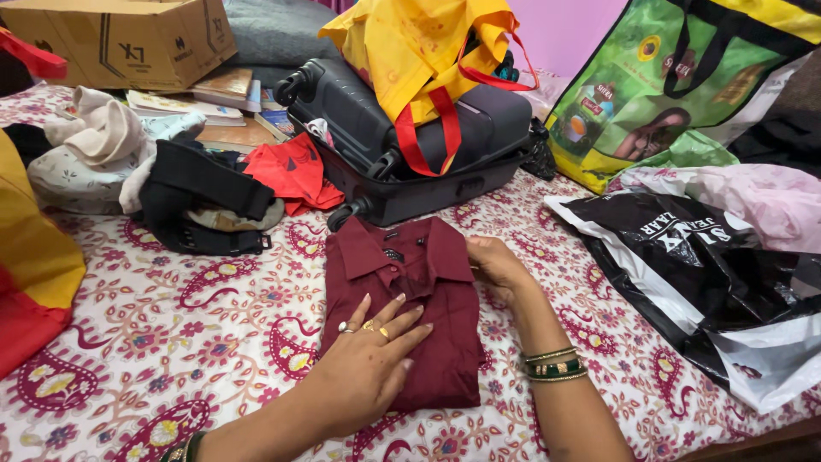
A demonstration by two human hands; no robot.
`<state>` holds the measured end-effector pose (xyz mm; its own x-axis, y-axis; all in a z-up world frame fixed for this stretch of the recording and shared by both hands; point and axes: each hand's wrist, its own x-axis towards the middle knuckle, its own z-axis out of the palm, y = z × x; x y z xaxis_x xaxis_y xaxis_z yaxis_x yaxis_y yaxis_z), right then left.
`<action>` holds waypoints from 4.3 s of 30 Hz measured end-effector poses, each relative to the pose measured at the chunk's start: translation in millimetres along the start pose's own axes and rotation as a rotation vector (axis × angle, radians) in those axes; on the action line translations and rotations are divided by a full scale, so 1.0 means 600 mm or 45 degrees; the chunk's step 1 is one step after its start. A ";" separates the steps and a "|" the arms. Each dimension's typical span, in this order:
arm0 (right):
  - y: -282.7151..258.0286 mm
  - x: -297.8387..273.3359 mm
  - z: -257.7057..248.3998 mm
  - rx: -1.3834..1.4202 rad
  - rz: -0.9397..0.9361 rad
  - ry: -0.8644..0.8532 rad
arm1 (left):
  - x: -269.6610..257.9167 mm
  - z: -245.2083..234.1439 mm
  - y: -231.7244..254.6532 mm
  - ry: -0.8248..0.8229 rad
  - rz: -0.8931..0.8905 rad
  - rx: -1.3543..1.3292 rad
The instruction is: The person folds a maroon shirt on a bed, smoothing the fabric and buttoning the collar before placing it into a white plastic bag.
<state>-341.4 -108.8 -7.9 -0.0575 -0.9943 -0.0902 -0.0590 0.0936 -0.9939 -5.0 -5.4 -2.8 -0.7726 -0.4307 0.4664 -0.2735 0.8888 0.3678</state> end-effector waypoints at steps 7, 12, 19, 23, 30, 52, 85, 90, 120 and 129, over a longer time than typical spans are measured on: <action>-0.001 0.008 0.009 -0.192 -0.227 0.027 | -0.002 0.001 0.010 0.035 0.399 0.282; -0.034 0.021 0.042 -0.281 -0.395 0.080 | 0.000 0.000 0.005 -0.049 0.395 0.230; -0.067 0.043 0.028 -0.708 -0.573 0.210 | 0.004 0.009 -0.006 -0.172 0.330 0.116; -0.038 0.068 0.018 -0.791 -0.474 0.260 | 0.010 0.023 -0.022 -0.217 0.366 0.178; 0.060 0.089 0.029 -0.992 -0.364 0.243 | 0.012 0.047 -0.043 -0.247 0.357 0.186; -0.003 0.013 0.069 0.092 -0.054 -0.036 | 0.133 -0.055 -0.327 0.383 -1.054 -0.371; -0.118 -0.140 0.108 -1.044 -0.208 0.616 | 0.093 -0.096 -0.190 0.250 -0.435 -0.277; -0.095 -0.199 0.183 -1.034 -0.167 0.197 | 0.081 -0.081 -0.149 -0.065 -0.169 -0.225; 0.013 -0.202 0.183 -0.038 -0.095 0.140 | 0.073 -0.016 -0.117 0.112 -0.432 -0.387; 0.002 -0.202 0.205 -0.036 -0.090 0.233 | 0.079 -0.020 -0.113 0.132 -0.771 -0.808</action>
<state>-211.7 5.7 -6.3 -0.2319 -0.9727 -0.0041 -0.0975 0.0275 -0.9949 -16.4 -88.0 3.8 -0.5337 -0.8390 0.1058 -0.2257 0.2619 0.9383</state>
